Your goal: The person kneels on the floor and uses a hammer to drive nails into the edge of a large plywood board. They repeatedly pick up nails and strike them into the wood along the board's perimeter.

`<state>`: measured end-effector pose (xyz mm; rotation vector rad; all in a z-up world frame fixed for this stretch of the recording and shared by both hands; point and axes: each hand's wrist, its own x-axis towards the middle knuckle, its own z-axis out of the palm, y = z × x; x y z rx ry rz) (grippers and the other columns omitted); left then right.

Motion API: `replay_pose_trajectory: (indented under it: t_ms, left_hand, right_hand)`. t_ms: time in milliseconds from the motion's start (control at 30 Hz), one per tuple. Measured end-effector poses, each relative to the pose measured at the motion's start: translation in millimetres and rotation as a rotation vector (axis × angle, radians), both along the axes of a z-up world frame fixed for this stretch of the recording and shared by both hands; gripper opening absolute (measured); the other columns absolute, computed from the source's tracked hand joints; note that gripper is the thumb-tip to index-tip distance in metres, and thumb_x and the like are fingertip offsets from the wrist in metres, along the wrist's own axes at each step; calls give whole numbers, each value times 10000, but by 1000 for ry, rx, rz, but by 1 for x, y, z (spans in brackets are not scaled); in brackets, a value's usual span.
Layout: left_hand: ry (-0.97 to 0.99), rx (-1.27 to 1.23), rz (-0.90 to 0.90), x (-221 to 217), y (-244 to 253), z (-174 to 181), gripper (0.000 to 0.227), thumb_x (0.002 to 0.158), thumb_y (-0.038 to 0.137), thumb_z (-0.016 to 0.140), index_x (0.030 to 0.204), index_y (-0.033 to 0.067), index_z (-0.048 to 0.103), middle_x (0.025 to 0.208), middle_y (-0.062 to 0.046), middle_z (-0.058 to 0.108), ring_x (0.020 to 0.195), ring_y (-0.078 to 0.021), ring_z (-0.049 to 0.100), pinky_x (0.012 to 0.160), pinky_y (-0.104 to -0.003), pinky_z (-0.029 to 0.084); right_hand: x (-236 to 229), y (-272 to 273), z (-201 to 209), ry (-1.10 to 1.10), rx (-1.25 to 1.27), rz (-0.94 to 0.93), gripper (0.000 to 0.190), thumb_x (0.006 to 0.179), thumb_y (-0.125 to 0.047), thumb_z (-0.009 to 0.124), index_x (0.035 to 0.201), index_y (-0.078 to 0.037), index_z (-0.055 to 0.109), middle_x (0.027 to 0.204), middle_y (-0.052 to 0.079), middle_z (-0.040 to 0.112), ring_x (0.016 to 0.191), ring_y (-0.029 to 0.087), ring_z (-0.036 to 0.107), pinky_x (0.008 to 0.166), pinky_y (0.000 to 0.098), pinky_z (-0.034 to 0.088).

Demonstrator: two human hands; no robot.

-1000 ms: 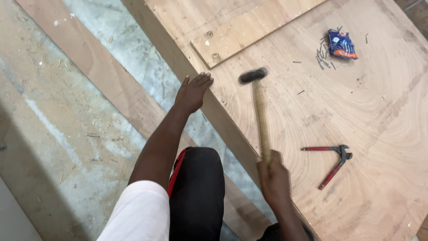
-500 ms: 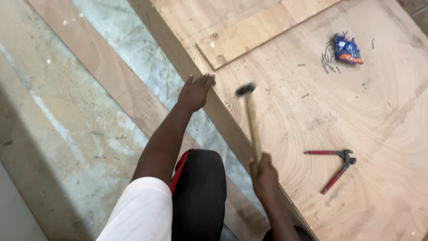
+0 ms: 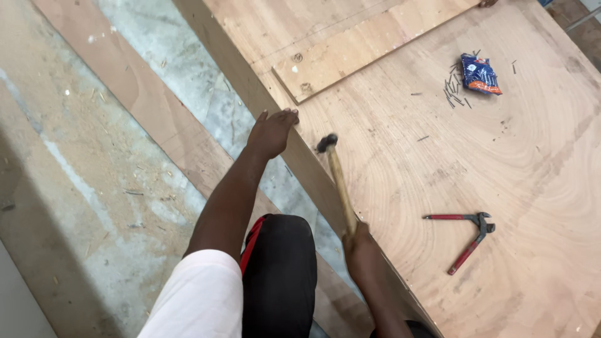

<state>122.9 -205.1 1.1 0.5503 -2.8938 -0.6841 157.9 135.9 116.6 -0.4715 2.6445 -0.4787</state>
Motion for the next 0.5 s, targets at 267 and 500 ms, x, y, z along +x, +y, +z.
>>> replay_pose_trajectory:
  t_ms: [267, 500]
  left_hand:
    - [64, 60, 20, 5, 3, 5, 622, 901, -55, 398, 1469, 177, 500, 1517, -29, 535, 1458, -183, 397, 1212, -543, 229]
    - [-2, 140, 35, 4, -4, 22, 469, 999, -27, 396, 1364, 190, 594, 1514, -3, 573, 1505, -157, 417, 1259, -528, 257]
  right_hand:
    - [-12, 41, 74, 303, -1050, -158, 312, 1009, -216, 607, 1002, 84, 522, 697, 243, 581, 566, 391, 523, 537, 458, 447]
    - [8, 8, -3, 302, 9, 247, 395, 933, -290, 629, 1171, 21, 581, 921, 296, 703, 815, 467, 696, 729, 532, 556]
